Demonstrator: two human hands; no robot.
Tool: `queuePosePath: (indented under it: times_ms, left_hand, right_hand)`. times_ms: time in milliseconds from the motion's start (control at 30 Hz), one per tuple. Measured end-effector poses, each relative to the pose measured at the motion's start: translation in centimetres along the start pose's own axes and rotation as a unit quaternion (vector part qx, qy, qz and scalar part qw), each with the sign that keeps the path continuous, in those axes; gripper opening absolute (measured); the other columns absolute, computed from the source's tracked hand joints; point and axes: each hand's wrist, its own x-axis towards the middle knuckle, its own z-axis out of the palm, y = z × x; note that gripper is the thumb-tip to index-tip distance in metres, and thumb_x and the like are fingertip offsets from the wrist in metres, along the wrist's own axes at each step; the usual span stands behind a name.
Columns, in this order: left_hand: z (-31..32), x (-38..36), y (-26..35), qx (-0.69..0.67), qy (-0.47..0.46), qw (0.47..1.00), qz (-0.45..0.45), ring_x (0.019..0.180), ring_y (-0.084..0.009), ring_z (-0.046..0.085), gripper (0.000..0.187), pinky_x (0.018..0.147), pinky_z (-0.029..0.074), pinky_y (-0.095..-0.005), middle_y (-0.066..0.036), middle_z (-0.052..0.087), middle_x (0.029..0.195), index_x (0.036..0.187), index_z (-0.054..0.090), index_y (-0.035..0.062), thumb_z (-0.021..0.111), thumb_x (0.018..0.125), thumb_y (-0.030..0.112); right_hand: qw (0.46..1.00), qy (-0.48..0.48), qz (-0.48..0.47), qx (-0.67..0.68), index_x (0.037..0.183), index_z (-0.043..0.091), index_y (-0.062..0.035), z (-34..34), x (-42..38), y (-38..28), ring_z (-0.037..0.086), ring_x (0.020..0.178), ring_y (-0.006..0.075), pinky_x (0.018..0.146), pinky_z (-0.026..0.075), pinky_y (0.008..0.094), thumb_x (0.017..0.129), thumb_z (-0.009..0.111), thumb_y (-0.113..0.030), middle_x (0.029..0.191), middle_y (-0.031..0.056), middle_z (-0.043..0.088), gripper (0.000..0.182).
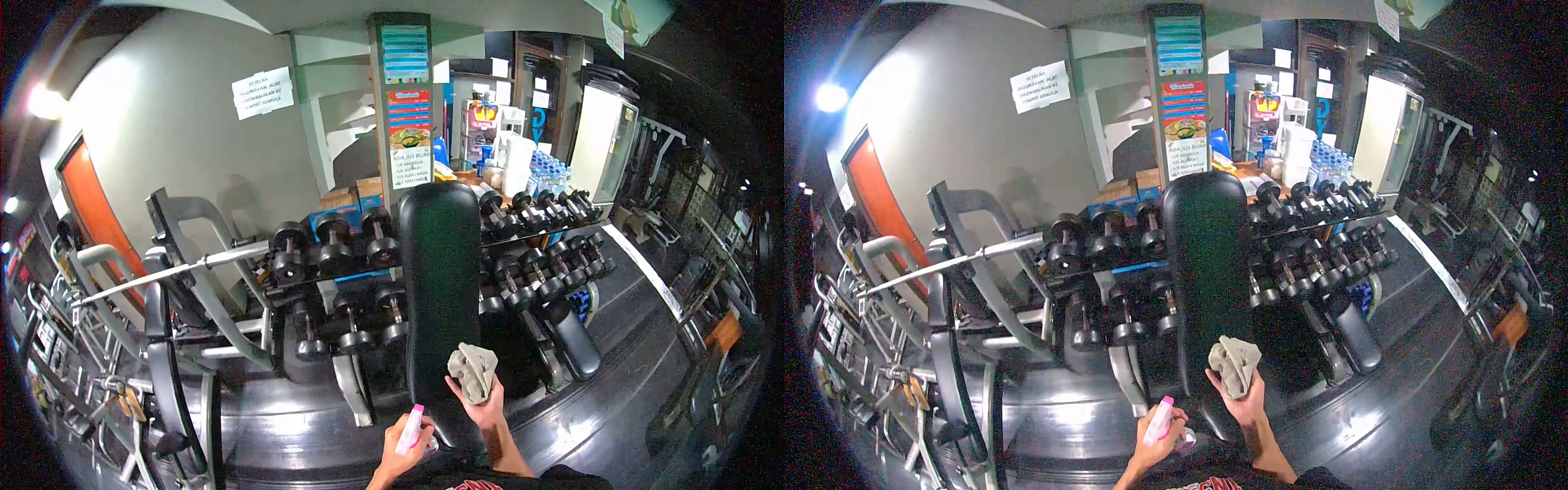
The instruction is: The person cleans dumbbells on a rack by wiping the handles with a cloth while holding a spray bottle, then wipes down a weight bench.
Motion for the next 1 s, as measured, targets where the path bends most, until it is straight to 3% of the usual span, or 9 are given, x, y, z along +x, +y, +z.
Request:
queuePosePath:
  times_ms: [267, 333, 400, 467, 533, 600, 667, 833, 1000]
  left_hand:
    - [-2.9, 12.0, 1.0, 0.039, -0.035, 0.999, 0.001, 0.065, -0.0101, 0.062, 0.011, 0.058, 0.050, -0.0255, -0.007, 0.065, 0.078, 0.091, 0.062, 0.0002, 0.065, 0.081, 0.003]
    - [-3.7, 14.5, -0.2, 0.047, -0.027, 0.999, -0.005, 0.064, -0.0103, 0.063, 0.010, 0.058, 0.050, -0.0257, -0.008, 0.066, 0.079, 0.091, 0.062, 0.0002, 0.064, 0.081, 0.002]
    - [-4.2, 16.4, -0.3, 0.021, 0.014, 0.999, 0.046, 0.063, -0.0105, 0.063, 0.010, 0.057, 0.051, -0.0256, -0.008, 0.066, 0.080, 0.091, 0.060, -0.0004, 0.063, 0.082, 0.002]
    - [-4.8, 17.9, -0.6, 0.017, 0.004, 1.000, 0.023, 0.063, -0.0103, 0.063, 0.011, 0.057, 0.051, -0.0255, -0.008, 0.066, 0.080, 0.093, 0.058, -0.0007, 0.063, 0.083, 0.001]
    - [-5.0, 19.1, -1.5, -0.017, 0.017, 0.999, 0.046, 0.063, -0.0102, 0.063, 0.011, 0.057, 0.051, -0.0255, -0.009, 0.066, 0.082, 0.093, 0.057, -0.0011, 0.063, 0.083, 0.001]
    - [-4.8, 20.0, -1.8, -0.035, 0.027, 0.999, 0.014, 0.064, -0.0102, 0.063, 0.012, 0.058, 0.052, -0.0255, -0.009, 0.066, 0.083, 0.093, 0.056, -0.0013, 0.063, 0.083, -0.001]
    - [-4.4, 21.2, -2.2, -0.067, 0.037, 0.997, 0.025, 0.065, -0.0110, 0.064, 0.011, 0.058, 0.052, -0.0257, -0.010, 0.065, 0.084, 0.092, 0.055, -0.0016, 0.061, 0.083, -0.002]
    - [-2.5, 24.5, -1.3, -0.046, 0.008, 0.999, 0.012, 0.065, -0.0119, 0.063, 0.010, 0.059, 0.053, -0.0266, -0.011, 0.064, 0.083, 0.093, 0.055, -0.0019, 0.058, 0.083, -0.002]
    - [-1.9, 26.1, -2.8, -0.104, -0.033, 0.993, 0.043, 0.067, -0.0170, 0.065, 0.020, 0.061, 0.054, -0.0285, -0.014, 0.064, 0.088, 0.101, 0.052, 0.0002, 0.062, 0.084, 0.002]
  right_hand:
    - [0.984, -0.096, -0.138, -0.066, 0.138, 0.037, -0.0079, 7.2, 16.9, -3.5, 0.047, 0.124, 0.0274, 0.104, 0.041, 0.0425, 0.095, 0.051, -0.034, 0.137, 0.0119, 0.047, 0.052]
    - [0.939, 0.004, -0.289, -0.187, 0.139, 0.034, -0.0045, 10.2, 21.6, -4.6, 0.049, 0.121, 0.0276, 0.102, 0.041, 0.0393, 0.095, 0.053, -0.031, 0.134, 0.0139, 0.048, 0.055]
    - [0.668, 0.107, -0.506, -0.535, 0.133, 0.041, -0.0034, 8.2, 30.3, -6.1, 0.050, 0.119, 0.0310, 0.098, 0.042, 0.0395, 0.095, 0.053, -0.027, 0.131, 0.0146, 0.050, 0.046]
    - [0.459, 0.021, -0.626, -0.631, 0.119, 0.053, -0.0023, 15.0, 32.1, -7.2, 0.052, 0.114, 0.0341, 0.096, 0.043, 0.0419, 0.090, 0.059, -0.020, 0.119, 0.0153, 0.056, 0.034]
    - [0.329, -0.061, -0.604, -0.724, 0.100, 0.061, -0.0043, 19.5, 34.1, -6.3, 0.054, 0.108, 0.0327, 0.093, 0.044, 0.0419, 0.082, 0.065, -0.015, 0.107, 0.0119, 0.059, 0.022]
    - [0.258, -0.073, -0.637, -0.723, 0.093, 0.063, -0.0078, 21.5, 34.8, -4.4, 0.056, 0.104, 0.0275, 0.092, 0.045, 0.0400, 0.080, 0.066, -0.015, 0.099, 0.0056, 0.061, 0.015]
    - [0.249, -0.108, -0.577, -0.770, 0.092, 0.065, -0.0148, 22.1, 35.2, -4.2, 0.056, 0.105, 0.0218, 0.093, 0.046, 0.0357, 0.081, 0.063, -0.018, 0.101, 0.0009, 0.062, 0.011]
    - [0.134, -0.314, -0.591, -0.731, 0.092, 0.066, -0.0183, 22.2, 35.2, -5.5, 0.057, 0.104, 0.0188, 0.091, 0.048, 0.0340, 0.079, 0.062, -0.018, 0.101, -0.0021, 0.062, 0.014]
    - [0.151, -0.213, -0.573, -0.777, 0.093, 0.066, -0.0186, 21.2, 36.1, -11.1, 0.057, 0.107, 0.0180, 0.086, 0.052, 0.0318, 0.077, 0.062, -0.017, 0.108, -0.0015, 0.063, 0.016]
